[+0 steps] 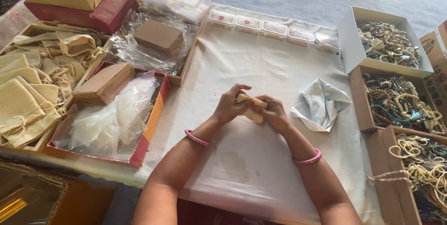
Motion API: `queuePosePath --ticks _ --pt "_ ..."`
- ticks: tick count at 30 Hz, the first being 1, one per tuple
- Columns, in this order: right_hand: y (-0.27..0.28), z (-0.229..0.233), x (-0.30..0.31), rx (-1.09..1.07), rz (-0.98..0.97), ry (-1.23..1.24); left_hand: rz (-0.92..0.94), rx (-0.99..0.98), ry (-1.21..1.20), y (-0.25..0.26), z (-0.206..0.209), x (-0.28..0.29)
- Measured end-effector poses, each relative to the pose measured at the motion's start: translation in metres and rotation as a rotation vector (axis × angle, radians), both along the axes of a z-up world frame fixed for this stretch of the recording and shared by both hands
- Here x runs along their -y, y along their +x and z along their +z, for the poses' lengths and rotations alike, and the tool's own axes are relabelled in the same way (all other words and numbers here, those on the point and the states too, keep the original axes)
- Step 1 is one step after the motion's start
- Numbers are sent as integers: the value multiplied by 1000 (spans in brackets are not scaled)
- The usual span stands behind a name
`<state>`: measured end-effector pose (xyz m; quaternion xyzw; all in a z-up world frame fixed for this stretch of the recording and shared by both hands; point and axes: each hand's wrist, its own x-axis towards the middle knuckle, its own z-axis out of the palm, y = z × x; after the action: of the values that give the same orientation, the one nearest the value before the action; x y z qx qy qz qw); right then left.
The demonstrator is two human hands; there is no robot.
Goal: The recorder cleans several pieces of jewelry including a turquoise pendant and a black beaded necklace with a cloth, then places them into a small drawstring pouch and then into a plastic container.
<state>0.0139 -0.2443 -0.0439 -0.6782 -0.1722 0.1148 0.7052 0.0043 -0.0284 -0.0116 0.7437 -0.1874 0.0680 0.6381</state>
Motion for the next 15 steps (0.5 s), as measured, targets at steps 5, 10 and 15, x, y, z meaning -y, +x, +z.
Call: queuePosePath --ticks 5,10,15 --pt "-11 14 -6 349 -114 -165 17 74 229 1 1 -7" --pt "-30 34 -21 1127 -381 -637 173 747 798 -3 -2 -15" --pt "-34 29 -21 1116 -280 -803 61 694 690 -6 -12 -6"
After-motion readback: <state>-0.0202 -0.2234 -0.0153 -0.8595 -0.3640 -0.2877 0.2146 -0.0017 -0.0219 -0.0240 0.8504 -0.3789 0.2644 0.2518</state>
